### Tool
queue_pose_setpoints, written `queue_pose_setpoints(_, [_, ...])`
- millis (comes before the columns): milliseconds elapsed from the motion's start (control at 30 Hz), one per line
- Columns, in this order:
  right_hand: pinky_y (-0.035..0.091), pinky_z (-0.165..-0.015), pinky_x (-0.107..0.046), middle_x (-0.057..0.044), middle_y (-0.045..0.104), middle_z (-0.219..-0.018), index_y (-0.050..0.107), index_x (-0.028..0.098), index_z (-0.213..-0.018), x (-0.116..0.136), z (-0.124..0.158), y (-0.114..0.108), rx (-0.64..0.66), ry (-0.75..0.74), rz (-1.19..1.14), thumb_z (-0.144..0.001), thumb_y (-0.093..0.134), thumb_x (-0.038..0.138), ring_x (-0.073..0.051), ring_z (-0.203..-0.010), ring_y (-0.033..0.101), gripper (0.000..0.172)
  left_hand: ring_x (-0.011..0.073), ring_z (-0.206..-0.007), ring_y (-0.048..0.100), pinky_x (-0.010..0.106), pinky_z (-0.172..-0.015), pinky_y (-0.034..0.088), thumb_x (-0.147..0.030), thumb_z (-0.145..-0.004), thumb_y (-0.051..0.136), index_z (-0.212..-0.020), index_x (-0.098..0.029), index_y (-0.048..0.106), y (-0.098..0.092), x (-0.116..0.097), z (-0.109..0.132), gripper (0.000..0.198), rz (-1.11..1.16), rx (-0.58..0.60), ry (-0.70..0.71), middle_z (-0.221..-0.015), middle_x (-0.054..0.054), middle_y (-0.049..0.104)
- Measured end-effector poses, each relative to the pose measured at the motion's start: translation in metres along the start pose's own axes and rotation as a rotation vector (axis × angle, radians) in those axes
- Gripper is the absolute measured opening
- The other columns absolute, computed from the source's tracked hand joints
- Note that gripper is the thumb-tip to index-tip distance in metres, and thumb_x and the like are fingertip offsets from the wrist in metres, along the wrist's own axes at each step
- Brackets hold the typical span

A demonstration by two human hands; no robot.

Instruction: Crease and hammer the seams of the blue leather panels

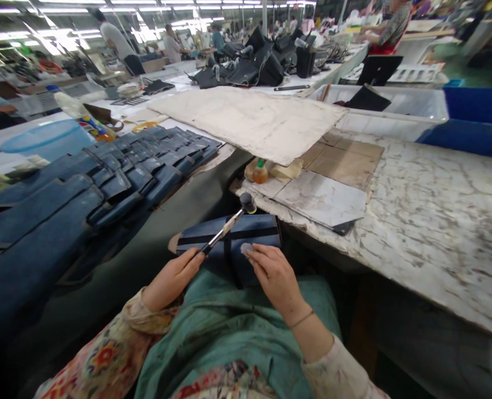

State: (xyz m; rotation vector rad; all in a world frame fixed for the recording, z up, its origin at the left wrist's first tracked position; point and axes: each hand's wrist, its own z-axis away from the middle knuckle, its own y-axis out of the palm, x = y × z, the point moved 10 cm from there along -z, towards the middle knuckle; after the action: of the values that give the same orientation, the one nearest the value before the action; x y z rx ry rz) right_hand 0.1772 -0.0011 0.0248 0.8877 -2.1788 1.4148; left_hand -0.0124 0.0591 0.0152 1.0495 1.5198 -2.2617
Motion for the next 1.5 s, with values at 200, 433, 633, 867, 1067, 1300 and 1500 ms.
queue_pose_setpoints(200, [0.048,-0.087,-0.037,-0.006,0.066,-0.1,0.064,0.022,-0.097,-0.007,-0.005,-0.002,-0.037,0.046,-0.075,-0.088,0.048,0.024,-0.018,-0.096,0.058,0.019,0.0152,-0.068,0.054,0.026,-0.069,0.041,-0.046,-0.09,0.029,-0.088,-0.021,0.049,0.02,0.04,0.016,0.033,0.052,-0.039,-0.108,-0.071,-0.001,0.055])
queue_pose_setpoints(433, [0.05,-0.076,-0.033,-0.006,0.064,-0.092,0.06,0.021,-0.087,-0.018,-0.006,0.001,-0.039,0.17,-0.189,-0.086,0.051,0.029,-0.019,-0.088,0.058,0.012,0.0169,-0.073,0.058,0.026,-0.071,0.042,-0.045,-0.089,0.029,-0.091,-0.021,0.05,0.029,0.039,0.018,0.032,0.083,-0.047,-0.114,-0.075,0.001,0.058])
queue_pose_setpoints(633, [0.049,-0.063,-0.027,-0.003,0.061,-0.082,0.057,0.019,-0.086,-0.035,0.0,0.003,-0.084,0.383,-0.446,-0.081,0.057,0.039,-0.016,-0.073,0.058,0.021,0.0176,-0.075,0.059,0.028,-0.073,0.043,-0.046,-0.09,0.027,-0.095,-0.021,0.05,0.031,0.04,0.018,0.034,0.095,-0.04,-0.118,-0.078,0.002,0.06])
queue_pose_setpoints(867, [0.044,-0.056,-0.024,0.0,0.05,-0.077,0.047,0.019,-0.076,-0.038,0.004,-0.008,-0.186,0.452,-0.435,-0.076,0.062,0.04,-0.012,-0.067,0.052,0.026,0.0166,-0.069,0.056,0.026,-0.068,0.042,-0.045,-0.09,0.029,-0.091,-0.021,0.051,0.033,0.041,0.02,0.032,0.063,-0.074,-0.104,-0.071,0.0,0.056])
queue_pose_setpoints(1067, [0.045,-0.059,-0.024,0.003,0.046,-0.073,0.044,0.02,-0.072,-0.039,0.004,-0.013,-0.244,0.478,-0.564,-0.074,0.064,0.04,-0.01,-0.064,0.048,0.029,0.0167,-0.069,0.056,0.026,-0.068,0.042,-0.046,-0.089,0.028,-0.089,-0.021,0.049,0.035,0.042,0.02,0.032,0.068,-0.077,-0.104,-0.071,0.0,0.054])
queue_pose_setpoints(1300, [0.033,-0.044,-0.017,0.005,0.043,-0.07,0.039,0.02,-0.071,-0.044,0.008,-0.012,-0.292,0.519,-0.809,-0.076,0.064,0.036,-0.004,-0.052,0.042,0.03,0.017,-0.069,0.056,0.028,-0.07,0.042,-0.049,-0.088,0.029,-0.089,-0.021,0.048,0.038,0.045,0.018,0.034,0.093,-0.087,-0.1,-0.073,0.001,0.056])
queue_pose_setpoints(1500, [0.031,-0.042,-0.017,0.005,0.046,-0.072,0.039,0.02,-0.071,-0.048,0.01,-0.028,-0.402,0.483,-0.758,-0.074,0.066,0.038,-0.004,-0.05,0.04,0.032,0.0169,-0.07,0.055,0.028,-0.07,0.042,-0.05,-0.087,0.03,-0.09,-0.021,0.049,0.039,0.045,0.018,0.035,0.122,-0.092,-0.094,-0.073,0.0,0.054])
